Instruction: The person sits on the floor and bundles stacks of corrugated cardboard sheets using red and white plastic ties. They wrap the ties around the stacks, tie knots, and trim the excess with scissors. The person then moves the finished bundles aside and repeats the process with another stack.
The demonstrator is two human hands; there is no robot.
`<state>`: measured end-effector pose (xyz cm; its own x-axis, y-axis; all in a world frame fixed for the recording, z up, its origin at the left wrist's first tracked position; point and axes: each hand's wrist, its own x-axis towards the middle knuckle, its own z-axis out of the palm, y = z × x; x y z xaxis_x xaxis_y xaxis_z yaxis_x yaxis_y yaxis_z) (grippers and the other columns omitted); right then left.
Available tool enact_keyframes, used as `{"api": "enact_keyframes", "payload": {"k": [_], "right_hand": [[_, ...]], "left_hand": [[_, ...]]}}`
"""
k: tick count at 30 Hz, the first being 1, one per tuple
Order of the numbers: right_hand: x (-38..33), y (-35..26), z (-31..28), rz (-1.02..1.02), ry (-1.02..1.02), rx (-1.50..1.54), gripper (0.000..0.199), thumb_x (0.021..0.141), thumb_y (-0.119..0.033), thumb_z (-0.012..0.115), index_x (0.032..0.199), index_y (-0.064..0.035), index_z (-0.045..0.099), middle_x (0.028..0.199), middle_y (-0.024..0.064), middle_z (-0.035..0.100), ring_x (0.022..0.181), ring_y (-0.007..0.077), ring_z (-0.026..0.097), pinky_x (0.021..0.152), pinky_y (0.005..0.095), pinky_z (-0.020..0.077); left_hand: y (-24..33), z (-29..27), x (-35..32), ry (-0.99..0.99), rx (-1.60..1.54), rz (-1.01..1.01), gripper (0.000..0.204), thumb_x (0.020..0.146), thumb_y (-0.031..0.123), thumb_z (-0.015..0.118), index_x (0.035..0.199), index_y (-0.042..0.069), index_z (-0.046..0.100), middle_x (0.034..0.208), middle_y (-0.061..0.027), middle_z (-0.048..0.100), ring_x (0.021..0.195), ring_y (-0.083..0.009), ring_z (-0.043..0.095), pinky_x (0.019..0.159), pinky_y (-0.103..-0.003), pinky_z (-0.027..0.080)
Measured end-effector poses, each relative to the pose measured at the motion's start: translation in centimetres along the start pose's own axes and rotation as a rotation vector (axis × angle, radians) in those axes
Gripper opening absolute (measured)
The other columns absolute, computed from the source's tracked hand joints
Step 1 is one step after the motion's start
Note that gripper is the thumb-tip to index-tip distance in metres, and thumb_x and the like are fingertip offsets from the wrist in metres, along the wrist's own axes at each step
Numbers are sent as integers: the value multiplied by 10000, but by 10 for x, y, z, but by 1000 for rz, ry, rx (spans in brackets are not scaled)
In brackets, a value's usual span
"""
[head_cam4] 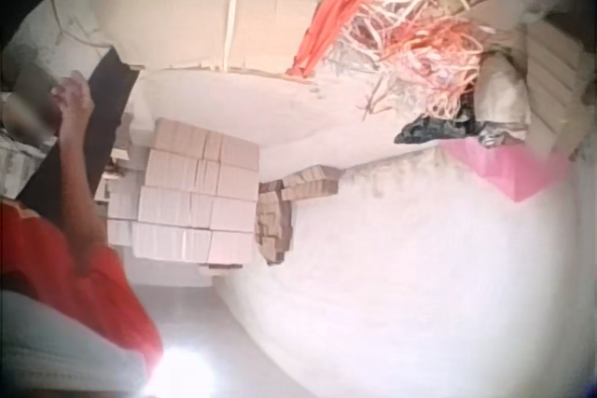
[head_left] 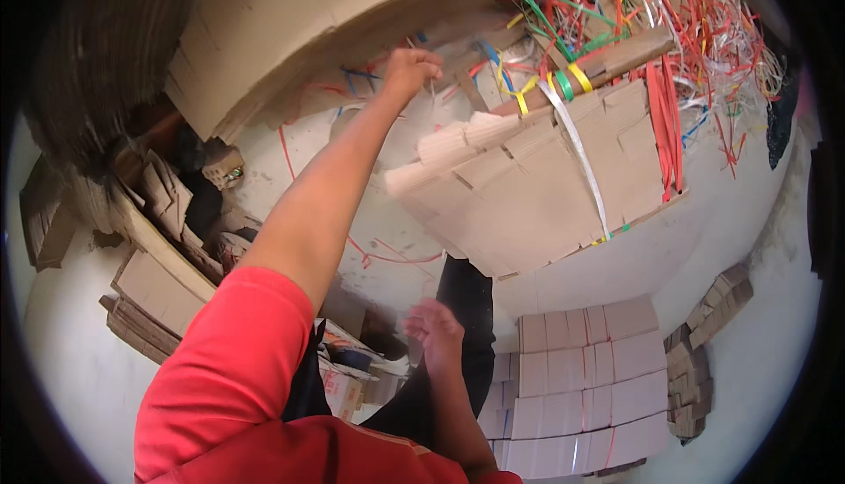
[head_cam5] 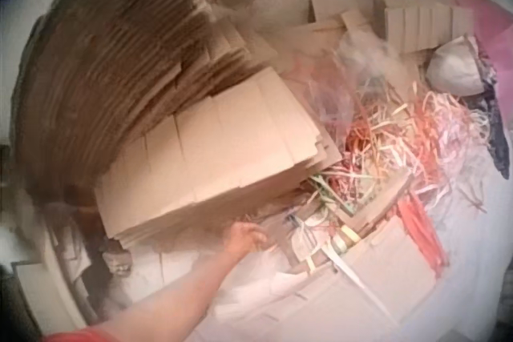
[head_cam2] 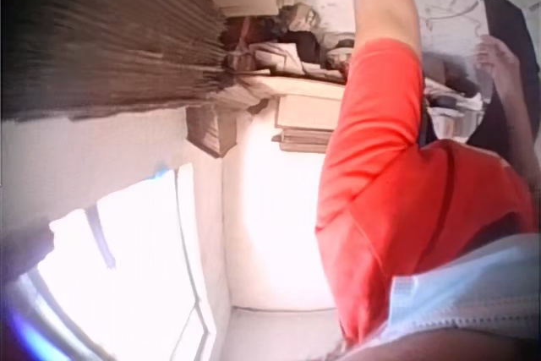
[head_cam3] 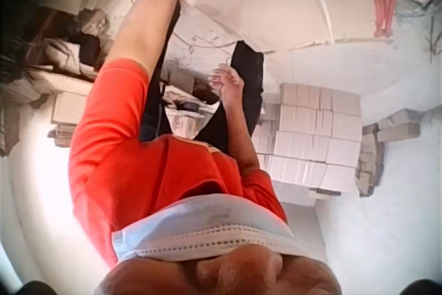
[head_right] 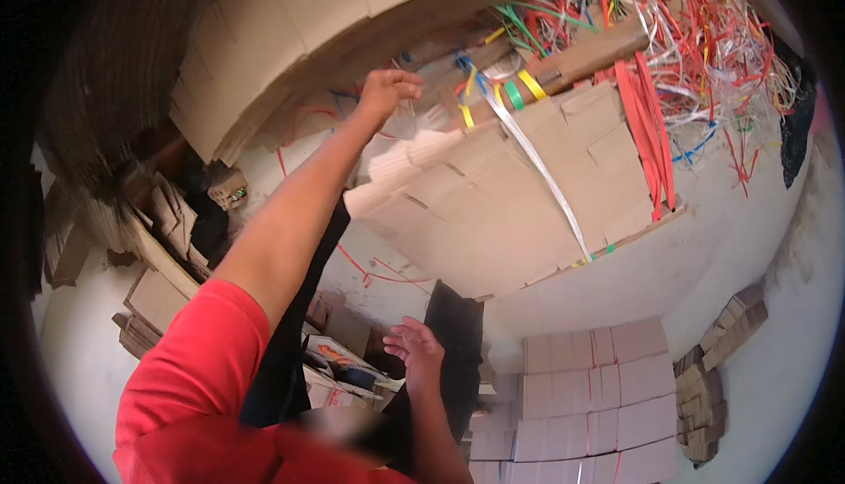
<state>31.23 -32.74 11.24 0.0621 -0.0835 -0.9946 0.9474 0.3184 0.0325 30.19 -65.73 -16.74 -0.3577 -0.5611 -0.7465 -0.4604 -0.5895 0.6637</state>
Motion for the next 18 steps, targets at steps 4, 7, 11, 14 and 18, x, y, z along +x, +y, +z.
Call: {"api": "enact_keyframes", "payload": {"k": [4, 7, 11, 14, 18], "right_hand": [[-3, 7, 6, -20, 46, -40, 236, 890, -133, 545, 1084, 1, 549, 943, 119, 627, 767, 228, 641, 664, 326, 528], [-9, -4, 30, -59, 28, -76, 230, 889, -121, 536, 1080, 7, 550, 920, 106, 622, 757, 212, 633, 653, 315, 519], [-21, -28, 74, -127, -98, -90, 277, 894, -153, 551, 1105, 27, 544, 919, 105, 618, 770, 201, 626, 649, 302, 503], [-45, -57, 120, -177, -283, -44, 317, 895, -178, 558, 1128, 36, 537, 988, 135, 627, 801, 230, 635, 663, 323, 508], [-81, -89, 177, -88, -525, 244, 333, 911, -187, 527, 1149, 47, 529, 1080, 193, 611, 864, 262, 637, 741, 351, 506]], "left_hand": [[74, -32, -61, -32, -340, -13, 269, 770, -6, 574, 1020, -107, 571, 704, -134, 594, 547, -124, 500, 463, -234, 396], [145, -83, -139, -41, -532, 88, 369, 742, 9, 619, 1081, -111, 536, 685, -134, 591, 504, -128, 504, 452, -228, 404], [211, -132, -247, -76, -455, 250, 451, 736, 102, 695, 1097, -113, 532, 589, -116, 573, 512, -165, 547, 475, -235, 443], [229, -133, -300, -221, -307, 327, 502, 744, 144, 714, 1148, -91, 528, 658, -120, 635, 596, -188, 614, 572, -272, 499], [221, -110, -339, -517, 262, 208, 386, 801, 38, 608, 1183, 22, 554, 783, -114, 656, 671, -234, 641, 612, -298, 498]]}}
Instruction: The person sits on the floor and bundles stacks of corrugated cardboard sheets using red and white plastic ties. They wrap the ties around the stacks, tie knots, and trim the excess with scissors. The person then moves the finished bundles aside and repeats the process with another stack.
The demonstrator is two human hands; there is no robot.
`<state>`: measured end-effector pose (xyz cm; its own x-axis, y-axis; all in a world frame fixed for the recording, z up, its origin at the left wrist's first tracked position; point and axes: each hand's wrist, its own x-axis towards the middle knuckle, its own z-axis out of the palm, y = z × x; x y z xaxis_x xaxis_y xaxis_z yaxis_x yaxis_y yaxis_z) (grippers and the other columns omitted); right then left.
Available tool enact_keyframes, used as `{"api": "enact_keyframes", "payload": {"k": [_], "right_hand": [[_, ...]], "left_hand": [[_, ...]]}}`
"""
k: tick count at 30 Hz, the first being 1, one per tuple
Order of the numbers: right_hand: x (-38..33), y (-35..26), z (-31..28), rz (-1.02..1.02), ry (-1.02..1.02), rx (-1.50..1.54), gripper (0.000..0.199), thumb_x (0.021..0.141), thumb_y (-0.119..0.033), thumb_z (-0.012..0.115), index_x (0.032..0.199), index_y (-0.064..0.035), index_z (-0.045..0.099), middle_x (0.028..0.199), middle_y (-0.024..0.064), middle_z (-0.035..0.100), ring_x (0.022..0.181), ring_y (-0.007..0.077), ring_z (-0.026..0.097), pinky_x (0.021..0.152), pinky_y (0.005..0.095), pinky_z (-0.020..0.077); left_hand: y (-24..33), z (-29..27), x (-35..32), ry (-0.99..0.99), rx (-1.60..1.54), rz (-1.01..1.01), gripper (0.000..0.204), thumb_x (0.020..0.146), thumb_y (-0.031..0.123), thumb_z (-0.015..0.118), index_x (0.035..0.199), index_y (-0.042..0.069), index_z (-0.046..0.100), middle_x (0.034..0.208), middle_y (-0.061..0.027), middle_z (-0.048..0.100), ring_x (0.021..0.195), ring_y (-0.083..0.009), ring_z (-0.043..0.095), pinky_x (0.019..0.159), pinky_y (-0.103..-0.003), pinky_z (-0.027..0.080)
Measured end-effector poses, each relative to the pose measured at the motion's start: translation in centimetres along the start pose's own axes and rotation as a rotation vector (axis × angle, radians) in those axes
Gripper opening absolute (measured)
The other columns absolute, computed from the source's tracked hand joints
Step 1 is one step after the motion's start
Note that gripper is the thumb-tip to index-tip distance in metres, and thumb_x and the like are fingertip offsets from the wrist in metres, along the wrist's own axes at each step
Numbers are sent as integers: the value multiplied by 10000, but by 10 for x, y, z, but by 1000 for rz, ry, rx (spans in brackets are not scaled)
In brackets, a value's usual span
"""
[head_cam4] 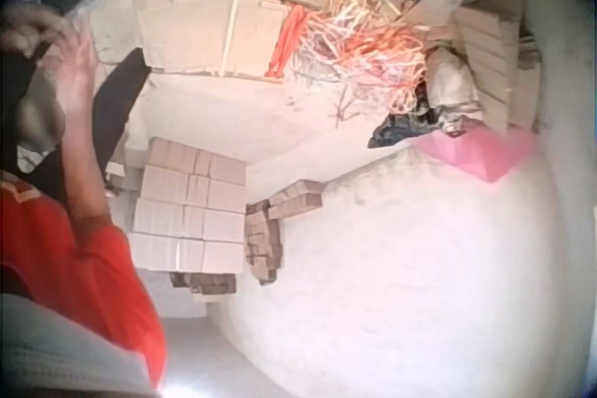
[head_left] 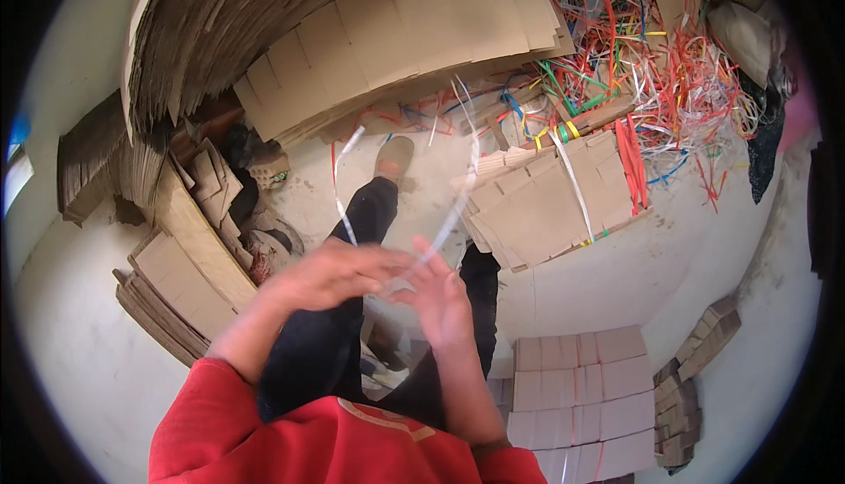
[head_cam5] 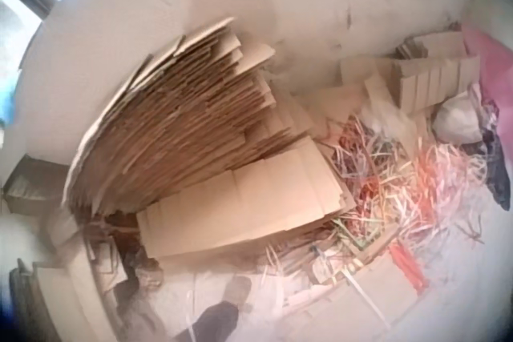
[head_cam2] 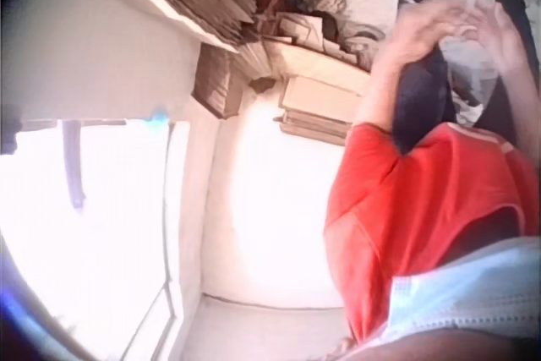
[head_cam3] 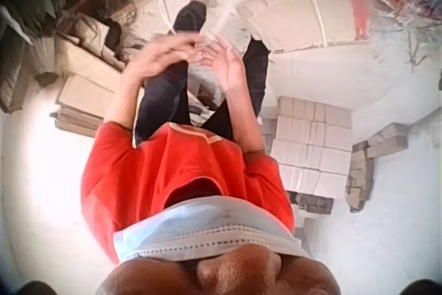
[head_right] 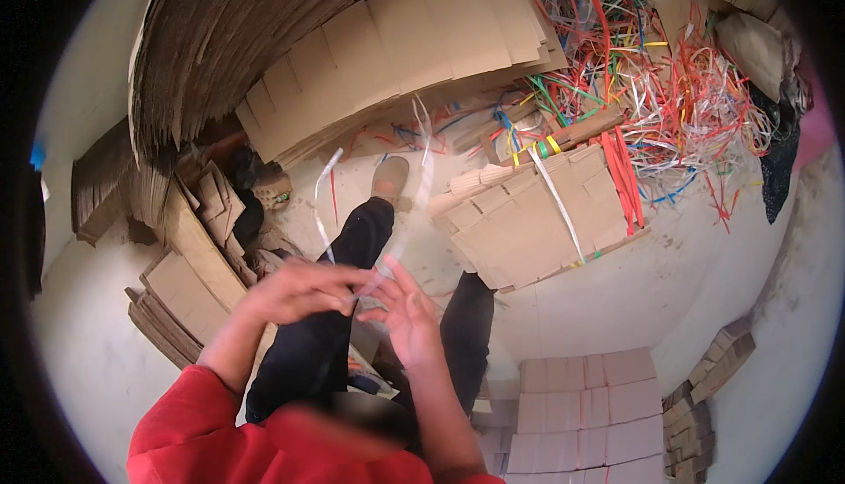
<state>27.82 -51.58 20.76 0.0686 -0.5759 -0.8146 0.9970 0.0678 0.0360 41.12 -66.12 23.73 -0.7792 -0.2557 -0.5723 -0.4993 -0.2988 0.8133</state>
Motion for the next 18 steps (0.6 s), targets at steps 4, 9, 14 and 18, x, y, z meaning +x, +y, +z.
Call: {"api": "enact_keyframes", "payload": {"k": [4, 9, 14, 18], "right_hand": [[6, -3, 8, -97, -12, -274, 311, 930, -195, 492, 1104, 57, 548, 1006, 195, 636, 896, 254, 631, 805, 342, 486], [14, -26, 6, -198, 32, -546, 276, 914, -202, 509, 1000, 55, 560, 860, 184, 669, 871, 261, 643, 844, 374, 472], [-8, -97, 4, -381, 160, -426, 291, 933, -216, 499, 1040, 52, 540, 862, 176, 658, 859, 276, 641, 788, 381, 502], [-67, -146, -24, -666, 384, -160, 315, 924, -221, 515, 1076, 55, 500, 851, 180, 620, 791, 268, 628, 753, 389, 519]], "left_hand": [[-16, 29, 7, -195, 498, 53, 353, 729, -28, 553, 1066, 67, 599, 676, -138, 564, 635, -306, 589, 547, -364, 453], [-42, 31, 17, 35, 564, 158, 122, 693, -1, 542, 803, 52, 549, 655, -127, 532, 656, -318, 583, 546, -406, 446], [-71, -2, 33, 406, 645, -39, 67, 820, 86, 576, 784, 30, 569, 690, -189, 580, 670, -367, 589, 568, -422, 455], [-28, -4, 87, 564, 614, 105, 29, 814, 72, 574, 805, 47, 586, 679, -203, 577, 671, -383, 586, 580, -444, 454]]}}
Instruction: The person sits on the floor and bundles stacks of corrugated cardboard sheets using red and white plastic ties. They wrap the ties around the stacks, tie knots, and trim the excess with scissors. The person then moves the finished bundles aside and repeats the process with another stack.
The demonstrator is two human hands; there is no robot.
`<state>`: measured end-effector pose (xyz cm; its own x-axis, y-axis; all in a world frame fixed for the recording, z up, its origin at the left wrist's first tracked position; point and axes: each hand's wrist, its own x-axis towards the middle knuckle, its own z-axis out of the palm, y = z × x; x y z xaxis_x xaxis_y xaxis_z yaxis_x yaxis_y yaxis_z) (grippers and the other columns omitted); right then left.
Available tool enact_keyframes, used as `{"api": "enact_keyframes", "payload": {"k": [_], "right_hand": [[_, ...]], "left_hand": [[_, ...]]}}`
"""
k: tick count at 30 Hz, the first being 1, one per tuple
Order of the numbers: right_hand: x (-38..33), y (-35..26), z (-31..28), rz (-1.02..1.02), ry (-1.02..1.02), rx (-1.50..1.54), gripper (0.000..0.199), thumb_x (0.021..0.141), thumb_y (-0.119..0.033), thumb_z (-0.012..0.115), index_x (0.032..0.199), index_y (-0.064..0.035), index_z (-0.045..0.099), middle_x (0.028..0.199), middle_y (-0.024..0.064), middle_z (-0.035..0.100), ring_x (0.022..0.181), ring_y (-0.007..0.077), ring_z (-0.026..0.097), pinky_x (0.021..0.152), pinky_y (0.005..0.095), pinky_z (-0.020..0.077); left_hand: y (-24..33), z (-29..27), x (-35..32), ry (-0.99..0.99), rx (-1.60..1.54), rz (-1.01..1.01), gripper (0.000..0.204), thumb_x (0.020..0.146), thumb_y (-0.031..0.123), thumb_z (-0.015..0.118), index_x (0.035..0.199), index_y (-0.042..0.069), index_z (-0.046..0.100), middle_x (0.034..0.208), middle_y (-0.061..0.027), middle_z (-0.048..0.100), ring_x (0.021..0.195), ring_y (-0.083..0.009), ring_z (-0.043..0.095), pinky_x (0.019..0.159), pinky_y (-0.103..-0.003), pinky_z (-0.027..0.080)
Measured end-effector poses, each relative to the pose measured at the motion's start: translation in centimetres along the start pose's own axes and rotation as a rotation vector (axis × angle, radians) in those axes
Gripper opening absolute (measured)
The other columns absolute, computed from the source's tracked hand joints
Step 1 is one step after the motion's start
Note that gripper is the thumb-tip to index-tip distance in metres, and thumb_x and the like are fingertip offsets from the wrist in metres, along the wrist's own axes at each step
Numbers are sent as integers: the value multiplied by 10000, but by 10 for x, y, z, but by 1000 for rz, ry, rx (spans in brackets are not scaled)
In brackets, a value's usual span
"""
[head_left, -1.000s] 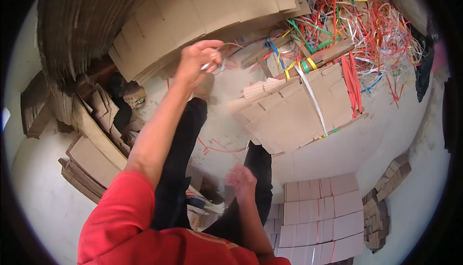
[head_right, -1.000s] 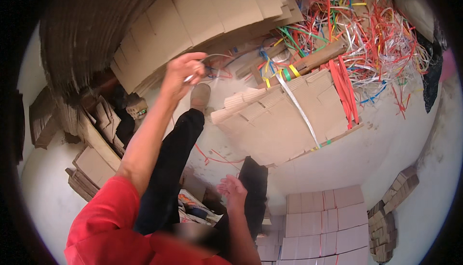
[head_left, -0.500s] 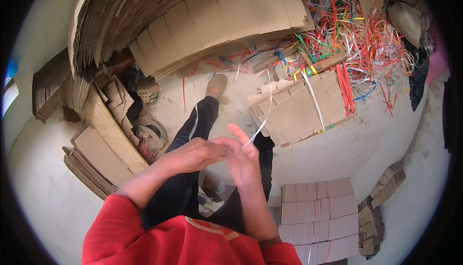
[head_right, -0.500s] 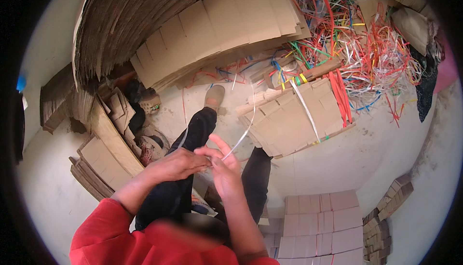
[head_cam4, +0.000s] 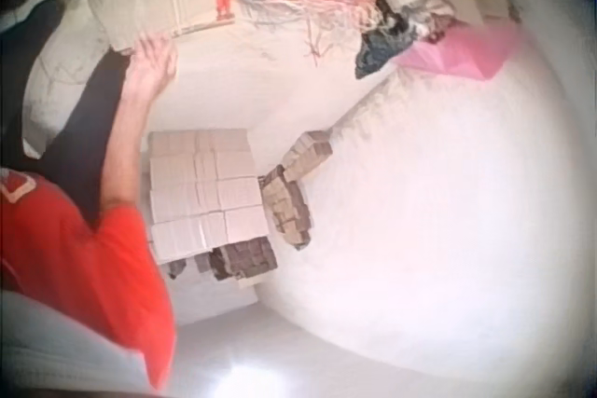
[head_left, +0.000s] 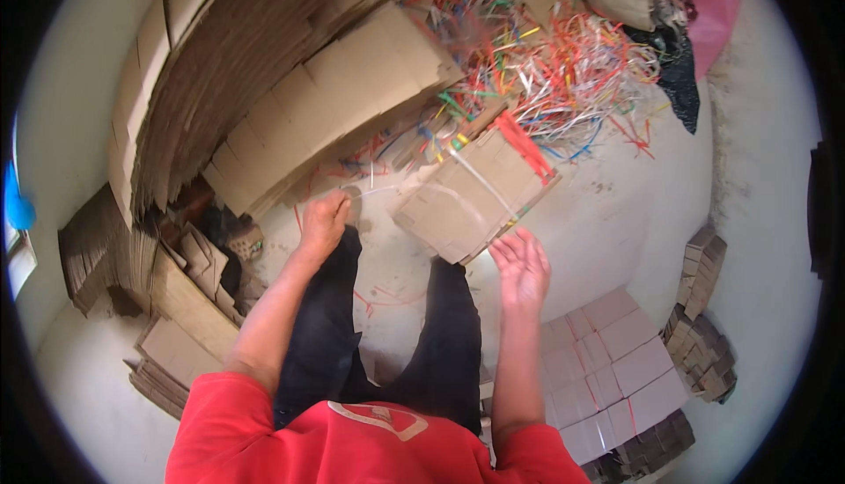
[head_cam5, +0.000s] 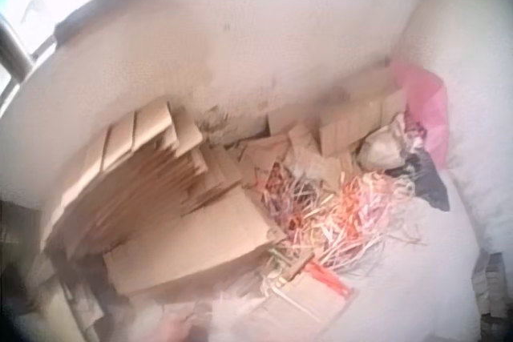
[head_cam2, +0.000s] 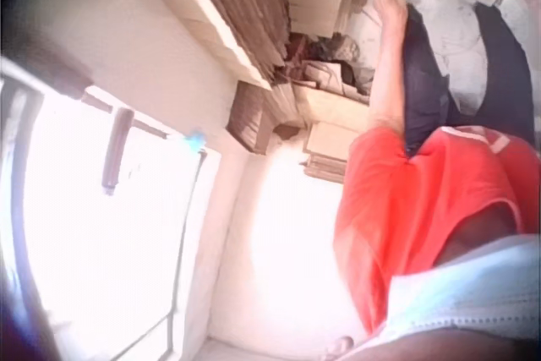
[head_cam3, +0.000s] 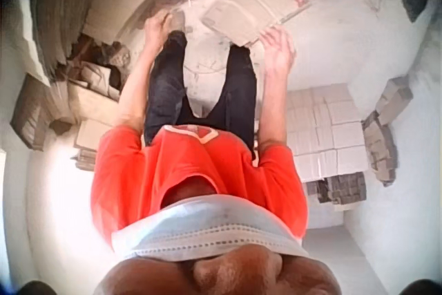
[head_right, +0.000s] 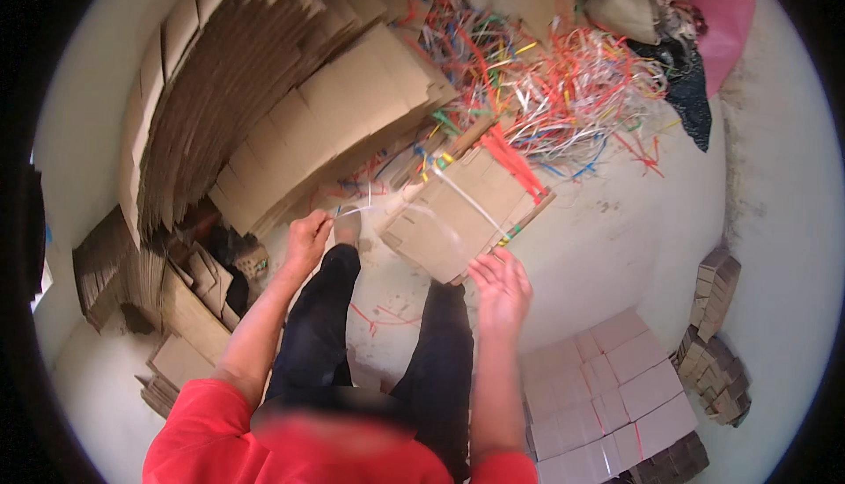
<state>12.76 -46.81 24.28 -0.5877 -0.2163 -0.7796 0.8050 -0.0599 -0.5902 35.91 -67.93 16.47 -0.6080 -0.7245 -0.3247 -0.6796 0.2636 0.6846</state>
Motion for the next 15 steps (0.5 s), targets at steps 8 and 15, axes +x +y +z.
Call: {"api": "enact_keyframes", "payload": {"k": [8, 15], "right_hand": [[36, -61, -91, -115, 295, -315, 210, 882, -164, 565, 1001, 9, 579, 857, 109, 621, 777, 190, 623, 636, 298, 531], [253, -81, -21, -75, -177, -502, 259, 867, -104, 553, 1091, 21, 586, 967, 109, 633, 789, 147, 618, 555, 243, 515]], "left_hand": [[63, 43, 90, -232, 305, 69, 476, 747, 36, 611, 1209, 71, 505, 1201, -135, 514, 1128, -326, 472, 886, -442, 416], [152, 173, 116, -95, 200, 273, 697, 761, 130, 654, 1372, 65, 324, 1417, -119, 321, 1345, -337, 223, 1090, -448, 213]]}}
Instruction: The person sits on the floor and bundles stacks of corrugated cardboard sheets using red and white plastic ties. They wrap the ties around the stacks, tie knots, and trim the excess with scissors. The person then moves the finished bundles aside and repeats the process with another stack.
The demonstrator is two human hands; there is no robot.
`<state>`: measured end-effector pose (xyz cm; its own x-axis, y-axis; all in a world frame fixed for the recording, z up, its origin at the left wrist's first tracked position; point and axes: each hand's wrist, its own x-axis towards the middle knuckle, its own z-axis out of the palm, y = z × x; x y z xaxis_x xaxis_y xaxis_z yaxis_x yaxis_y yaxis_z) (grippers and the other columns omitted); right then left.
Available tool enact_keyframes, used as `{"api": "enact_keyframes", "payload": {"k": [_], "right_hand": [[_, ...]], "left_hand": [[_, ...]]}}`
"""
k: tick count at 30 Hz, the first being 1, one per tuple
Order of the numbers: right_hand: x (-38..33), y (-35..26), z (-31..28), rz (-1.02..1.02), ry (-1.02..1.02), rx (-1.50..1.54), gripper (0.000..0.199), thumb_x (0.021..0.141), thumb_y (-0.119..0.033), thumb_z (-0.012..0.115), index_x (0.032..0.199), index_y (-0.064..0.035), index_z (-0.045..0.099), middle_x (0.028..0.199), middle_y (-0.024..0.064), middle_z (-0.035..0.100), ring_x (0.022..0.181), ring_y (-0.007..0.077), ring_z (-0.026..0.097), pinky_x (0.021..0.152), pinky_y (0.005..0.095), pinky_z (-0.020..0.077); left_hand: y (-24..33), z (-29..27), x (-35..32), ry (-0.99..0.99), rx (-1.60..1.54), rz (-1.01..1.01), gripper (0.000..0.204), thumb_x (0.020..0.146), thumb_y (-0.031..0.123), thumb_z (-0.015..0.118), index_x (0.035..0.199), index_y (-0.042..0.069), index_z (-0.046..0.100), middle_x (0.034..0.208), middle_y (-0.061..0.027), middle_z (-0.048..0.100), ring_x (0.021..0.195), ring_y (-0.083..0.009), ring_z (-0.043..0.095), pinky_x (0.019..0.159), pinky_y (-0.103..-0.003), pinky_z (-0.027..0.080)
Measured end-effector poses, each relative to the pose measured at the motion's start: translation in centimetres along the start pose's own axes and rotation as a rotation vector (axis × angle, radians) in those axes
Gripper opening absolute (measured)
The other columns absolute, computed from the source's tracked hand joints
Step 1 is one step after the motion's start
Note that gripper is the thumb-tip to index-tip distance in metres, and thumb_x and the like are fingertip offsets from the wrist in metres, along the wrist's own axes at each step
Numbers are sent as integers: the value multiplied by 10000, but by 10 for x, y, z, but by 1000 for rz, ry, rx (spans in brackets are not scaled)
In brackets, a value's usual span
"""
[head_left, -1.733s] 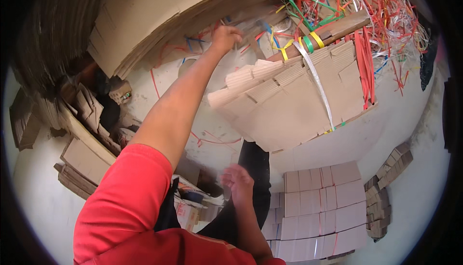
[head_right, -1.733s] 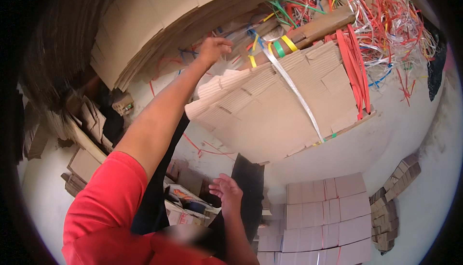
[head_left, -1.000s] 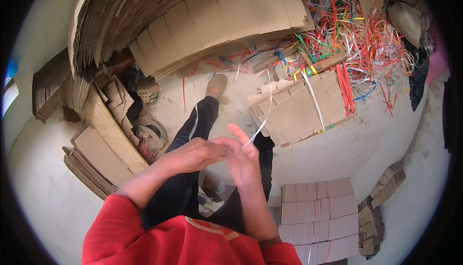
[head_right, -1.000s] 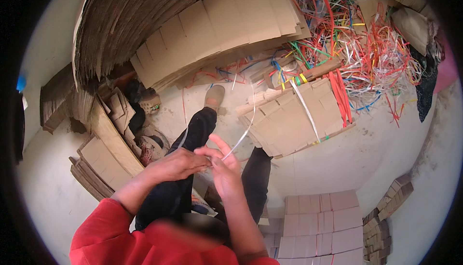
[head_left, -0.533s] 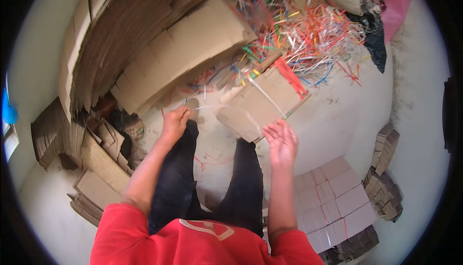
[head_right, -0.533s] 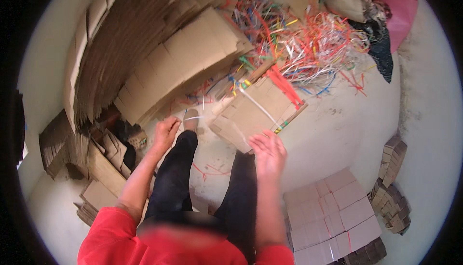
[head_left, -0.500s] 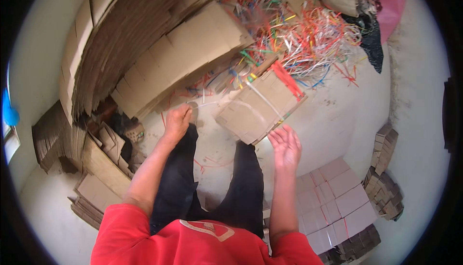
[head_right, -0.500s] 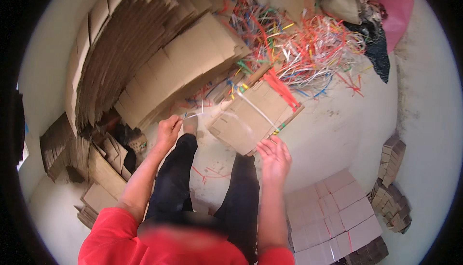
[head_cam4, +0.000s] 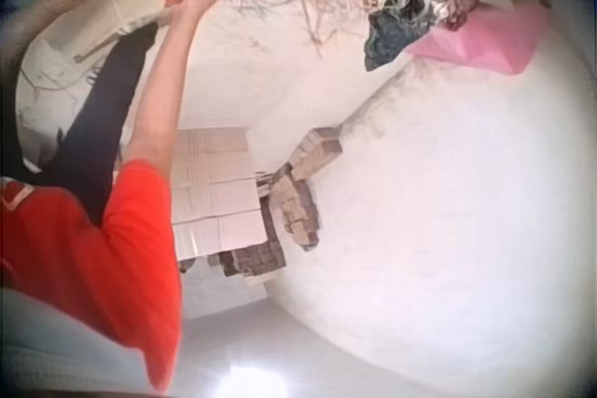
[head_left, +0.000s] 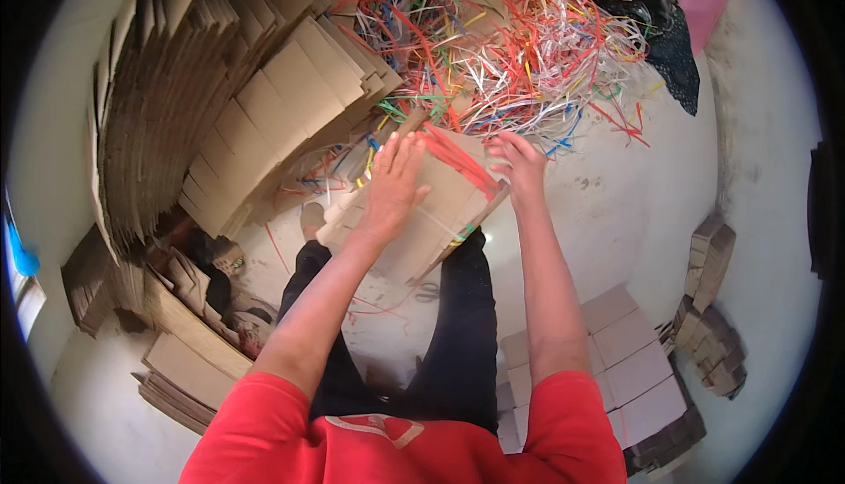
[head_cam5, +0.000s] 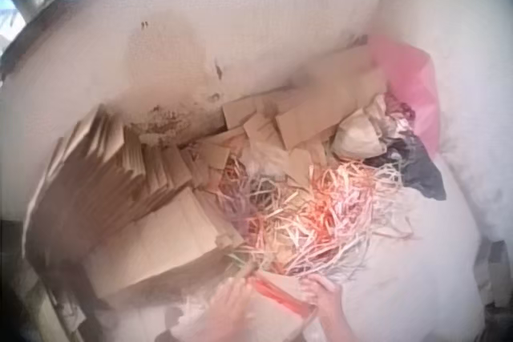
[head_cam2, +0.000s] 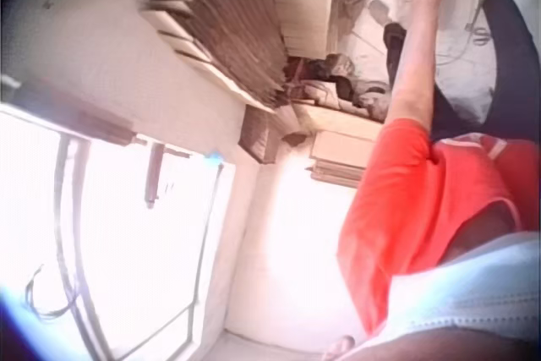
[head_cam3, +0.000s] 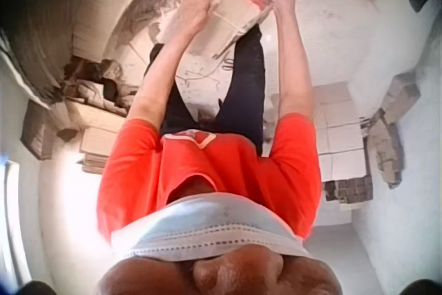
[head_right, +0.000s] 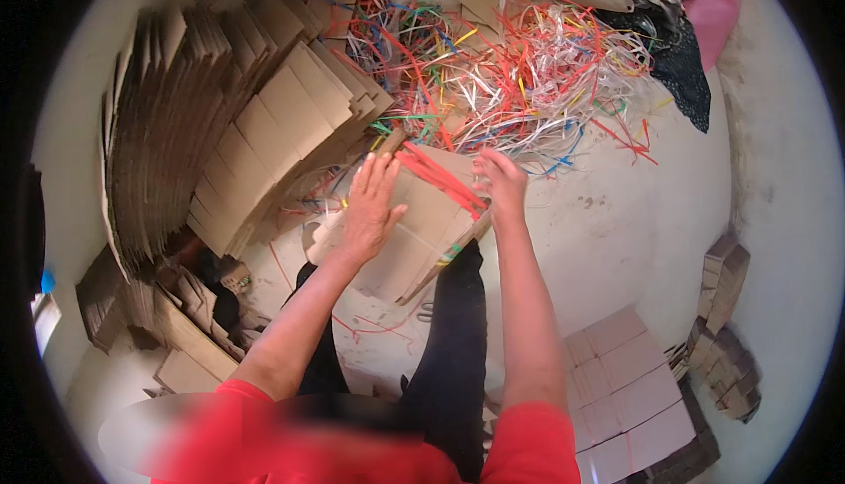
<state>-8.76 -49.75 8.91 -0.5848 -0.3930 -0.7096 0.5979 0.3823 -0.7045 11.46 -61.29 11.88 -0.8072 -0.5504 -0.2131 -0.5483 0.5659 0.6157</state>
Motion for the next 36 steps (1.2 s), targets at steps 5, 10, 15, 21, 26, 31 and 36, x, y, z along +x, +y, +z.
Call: {"api": "enact_keyframes", "payload": {"k": [5, 10, 15, 21, 26, 31, 36], "right_hand": [[123, 10, -1, -17, -28, -111, 289, 862, -25, 511, 1142, 18, 566, 1001, 113, 624, 762, 149, 634, 540, 226, 534], [230, 27, -14, -376, -64, -861, 329, 769, 9, 519, 1082, -21, 617, 1050, 176, 608, 881, 269, 619, 684, 374, 532], [286, 43, -12, -664, -161, -1526, 258, 750, -27, 535, 987, -35, 636, 1049, 208, 589, 1012, 357, 573, 855, 453, 464], [285, 26, -23, -352, -12, -1297, 369, 757, 17, 562, 1112, -61, 630, 755, 130, 657, 580, 210, 628, 580, 329, 492], [153, -61, -5, -278, -56, -254, 266, 754, 33, 616, 1019, 63, 619, 705, 70, 616, 532, 124, 543, 501, 258, 423], [8, -159, -79, -389, -140, 414, 524, 737, 111, 594, 1236, 58, 444, 842, 41, 543, 596, 63, 467, 565, 200, 384], [-106, -225, -89, -547, -118, 859, 261, 855, 31, 479, 1115, 22, 497, 686, 15, 483, 462, 64, 437, 426, 213, 354]], "left_hand": [[-23, 52, 6, -114, 309, -34, 764, 796, 384, 602, 1422, 107, 264, 1478, -80, 235, 1378, -310, 154, 1113, -443, 107], [-31, 72, 4, -77, 485, 1, 731, 817, 480, 530, 1412, 120, 306, 1487, -61, 238, 1384, -300, 145, 1114, -440, 57], [-34, 75, 3, -46, 591, 26, 713, 792, 504, 550, 1384, 150, 369, 1471, -38, 280, 1378, -290, 167, 1116, -440, 51], [-34, 85, 8, -17, 579, 66, 704, 782, 504, 557, 1374, 161, 390, 1474, -28, 275, 1380, -279, 161, 1115, -441, 47], [-40, 78, -7, -53, 555, -36, 712, 806, 489, 538, 1402, 155, 340, 1488, -35, 247, 1387, -282, 133, 1113, -439, 38], [-37, 84, -2, -55, 502, 0, 727, 827, 476, 517, 1426, 142, 277, 1505, -53, 191, 1392, -285, 104, 1113, -442, 47], [-36, 83, 2, -48, 477, -2, 734, 815, 470, 533, 1423, 142, 285, 1497, -45, 212, 1389, -276, 119, 1115, -437, 55]]}}
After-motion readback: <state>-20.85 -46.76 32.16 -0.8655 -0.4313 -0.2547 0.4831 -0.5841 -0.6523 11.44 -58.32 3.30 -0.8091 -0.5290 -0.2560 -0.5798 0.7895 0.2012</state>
